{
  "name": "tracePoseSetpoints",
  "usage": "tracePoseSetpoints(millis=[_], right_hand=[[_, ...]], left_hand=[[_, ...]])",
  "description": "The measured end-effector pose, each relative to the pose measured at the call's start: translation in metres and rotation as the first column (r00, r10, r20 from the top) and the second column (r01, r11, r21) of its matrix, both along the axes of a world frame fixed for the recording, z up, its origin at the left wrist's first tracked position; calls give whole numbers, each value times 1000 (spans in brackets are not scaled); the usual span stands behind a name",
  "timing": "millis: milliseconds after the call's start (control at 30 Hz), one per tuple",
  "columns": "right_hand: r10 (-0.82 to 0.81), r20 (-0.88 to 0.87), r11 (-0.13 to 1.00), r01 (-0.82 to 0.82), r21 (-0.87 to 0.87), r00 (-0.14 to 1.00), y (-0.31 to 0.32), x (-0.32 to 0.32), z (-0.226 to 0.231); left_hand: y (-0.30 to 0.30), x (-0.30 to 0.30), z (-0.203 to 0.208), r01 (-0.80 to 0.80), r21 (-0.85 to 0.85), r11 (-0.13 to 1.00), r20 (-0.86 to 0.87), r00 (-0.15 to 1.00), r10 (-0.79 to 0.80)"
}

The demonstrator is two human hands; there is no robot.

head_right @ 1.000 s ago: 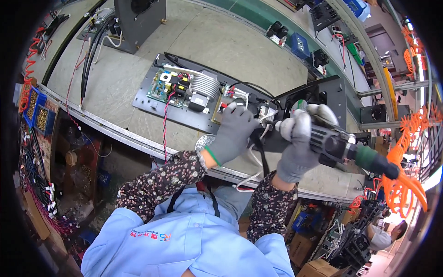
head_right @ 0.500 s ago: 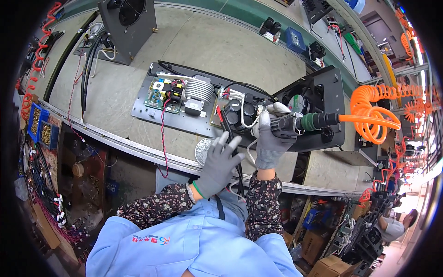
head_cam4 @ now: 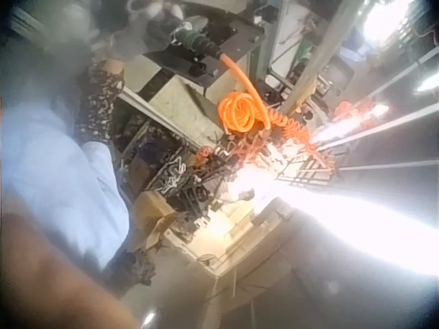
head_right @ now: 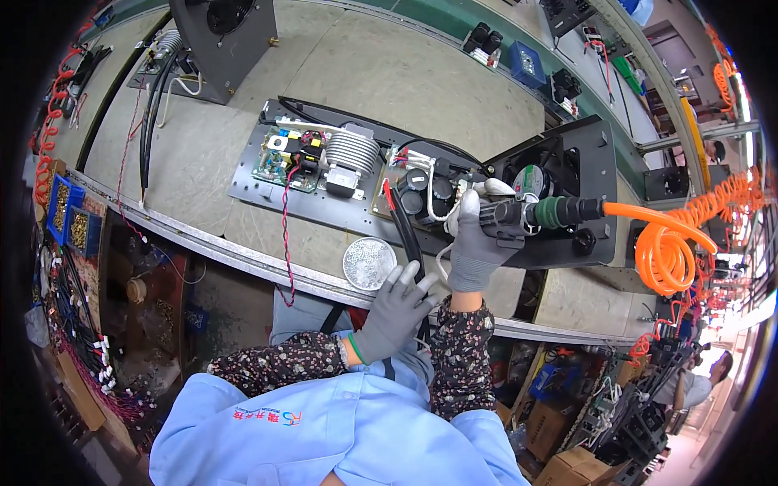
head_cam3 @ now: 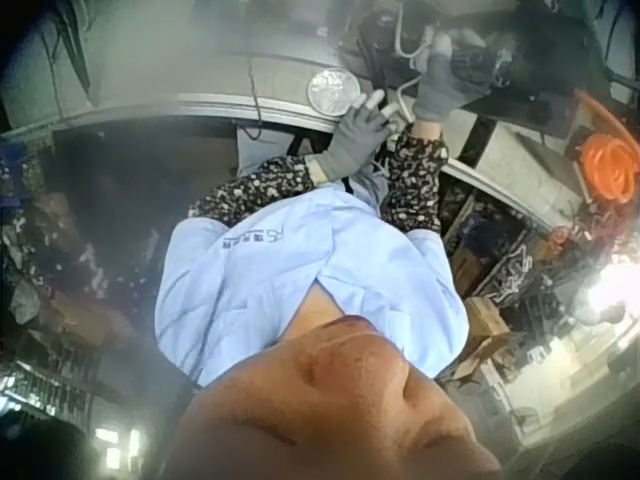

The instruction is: The person assembles electronic components and circuit boards into a device housing using an electric screwdriver.

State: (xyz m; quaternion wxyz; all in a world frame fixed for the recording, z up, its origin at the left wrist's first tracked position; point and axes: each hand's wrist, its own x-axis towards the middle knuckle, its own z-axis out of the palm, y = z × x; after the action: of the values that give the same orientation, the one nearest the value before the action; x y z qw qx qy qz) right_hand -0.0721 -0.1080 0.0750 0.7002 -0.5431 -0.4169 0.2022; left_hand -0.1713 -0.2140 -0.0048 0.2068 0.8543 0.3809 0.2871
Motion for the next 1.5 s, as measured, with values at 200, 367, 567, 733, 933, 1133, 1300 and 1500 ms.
tracePoseSetpoints(millis=[200, 367, 567, 733, 933, 1133, 1300, 1500], right_hand=[[-5, 65, 1000, 6, -13, 998, 4, 13, -15], [59, 4, 995, -59, 78, 998, -15, -5, 8], [364, -183, 931, -351, 101, 913, -57, -44, 51], [447, -195, 885, -464, -48, 873, -57, -41, -9], [451, -138, 887, -460, -43, 882, -46, -40, -23], [414, -160, 897, -431, -97, 896, -42, -40, -28], [406, -195, 900, -427, -81, 893, -38, -40, -27], [430, -161, 889, -448, -98, 888, -39, -42, -27]], left_hand=[[-3, -1, 1, 42, -5, 999, 42, 998, -42], [-10, -31, -13, -105, 16, 994, 205, 974, 100], [13, -73, -8, -441, -66, 895, 63, 894, 445], [20, -75, -7, -404, -119, 907, -43, 915, 402], [20, -75, -11, -395, -80, 915, -102, 917, 386], [20, -75, -10, -395, -97, 914, -90, 918, 387], [20, -74, -10, -396, -98, 913, -82, 918, 389], [20, -74, -12, -399, -92, 912, -85, 916, 392]])
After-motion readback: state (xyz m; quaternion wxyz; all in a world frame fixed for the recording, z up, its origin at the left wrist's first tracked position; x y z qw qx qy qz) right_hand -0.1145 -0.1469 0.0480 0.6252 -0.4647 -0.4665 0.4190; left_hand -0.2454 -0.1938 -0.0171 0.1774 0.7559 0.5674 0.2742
